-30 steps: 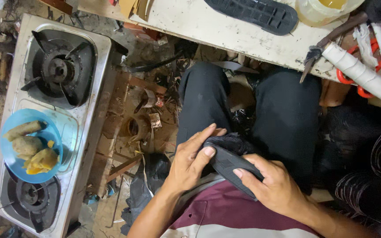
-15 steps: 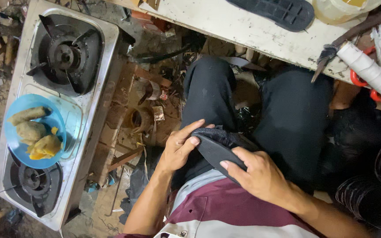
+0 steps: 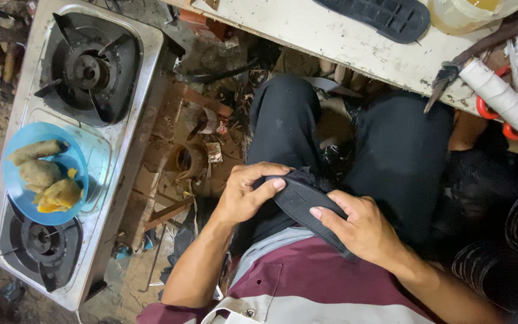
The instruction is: The person sits on the floor holding a black shoe upper on a wooden last across their lap. They hammer the upper and sole edge, apply adhesive, press a rubber sole onto the shoe, and repeatedly press and hammer the sole to secure it, working on one shoe.
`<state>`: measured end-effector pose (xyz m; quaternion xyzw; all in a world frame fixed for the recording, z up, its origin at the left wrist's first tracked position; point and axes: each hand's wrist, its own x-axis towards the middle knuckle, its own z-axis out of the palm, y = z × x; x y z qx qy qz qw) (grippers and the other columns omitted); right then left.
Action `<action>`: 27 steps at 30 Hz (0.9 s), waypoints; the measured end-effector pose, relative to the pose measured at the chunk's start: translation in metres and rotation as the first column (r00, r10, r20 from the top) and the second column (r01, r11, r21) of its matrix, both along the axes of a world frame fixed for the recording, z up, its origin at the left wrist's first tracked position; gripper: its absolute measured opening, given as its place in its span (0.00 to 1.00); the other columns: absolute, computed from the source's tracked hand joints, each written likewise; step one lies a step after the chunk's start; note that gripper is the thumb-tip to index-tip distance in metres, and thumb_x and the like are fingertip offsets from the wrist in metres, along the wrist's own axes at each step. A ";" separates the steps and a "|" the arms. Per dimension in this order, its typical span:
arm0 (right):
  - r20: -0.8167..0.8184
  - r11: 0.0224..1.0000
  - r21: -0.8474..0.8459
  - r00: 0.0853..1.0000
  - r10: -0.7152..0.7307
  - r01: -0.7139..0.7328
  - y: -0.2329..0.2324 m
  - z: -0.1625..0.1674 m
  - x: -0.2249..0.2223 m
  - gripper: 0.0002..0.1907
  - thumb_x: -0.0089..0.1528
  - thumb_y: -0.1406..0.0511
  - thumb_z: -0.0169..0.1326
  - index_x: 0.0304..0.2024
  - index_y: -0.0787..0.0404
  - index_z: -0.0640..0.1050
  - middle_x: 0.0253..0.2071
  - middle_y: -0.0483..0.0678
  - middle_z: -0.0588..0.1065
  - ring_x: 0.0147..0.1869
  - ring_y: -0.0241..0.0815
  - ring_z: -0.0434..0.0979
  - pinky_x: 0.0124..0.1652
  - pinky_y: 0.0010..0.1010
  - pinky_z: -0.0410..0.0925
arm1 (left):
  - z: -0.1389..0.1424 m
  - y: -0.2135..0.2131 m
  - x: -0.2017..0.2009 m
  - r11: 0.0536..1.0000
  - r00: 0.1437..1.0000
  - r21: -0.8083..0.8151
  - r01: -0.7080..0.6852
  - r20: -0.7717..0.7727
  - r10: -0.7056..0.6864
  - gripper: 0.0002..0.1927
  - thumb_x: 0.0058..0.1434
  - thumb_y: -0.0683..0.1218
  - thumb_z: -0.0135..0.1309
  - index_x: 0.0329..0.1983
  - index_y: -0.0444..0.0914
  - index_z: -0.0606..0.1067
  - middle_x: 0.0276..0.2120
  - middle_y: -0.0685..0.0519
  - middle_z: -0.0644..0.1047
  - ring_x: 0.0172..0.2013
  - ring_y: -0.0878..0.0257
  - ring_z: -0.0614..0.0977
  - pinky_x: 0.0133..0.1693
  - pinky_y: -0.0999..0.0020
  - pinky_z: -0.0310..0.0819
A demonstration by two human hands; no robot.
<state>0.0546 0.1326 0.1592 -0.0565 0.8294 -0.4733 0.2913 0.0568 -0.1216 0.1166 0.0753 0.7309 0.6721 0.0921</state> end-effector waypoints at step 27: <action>-0.022 0.990 0.027 0.990 0.141 -0.140 -0.003 -0.004 0.004 0.17 0.60 0.56 0.59 0.30 0.65 0.76 0.19 0.56 0.75 0.21 0.51 0.78 0.24 0.38 0.69 | 0.017 -0.003 0.004 0.987 0.984 -0.150 0.057 0.176 -0.031 0.10 0.58 0.40 0.64 0.43 0.33 0.83 0.41 0.50 0.84 0.43 0.63 0.85 0.48 0.69 0.76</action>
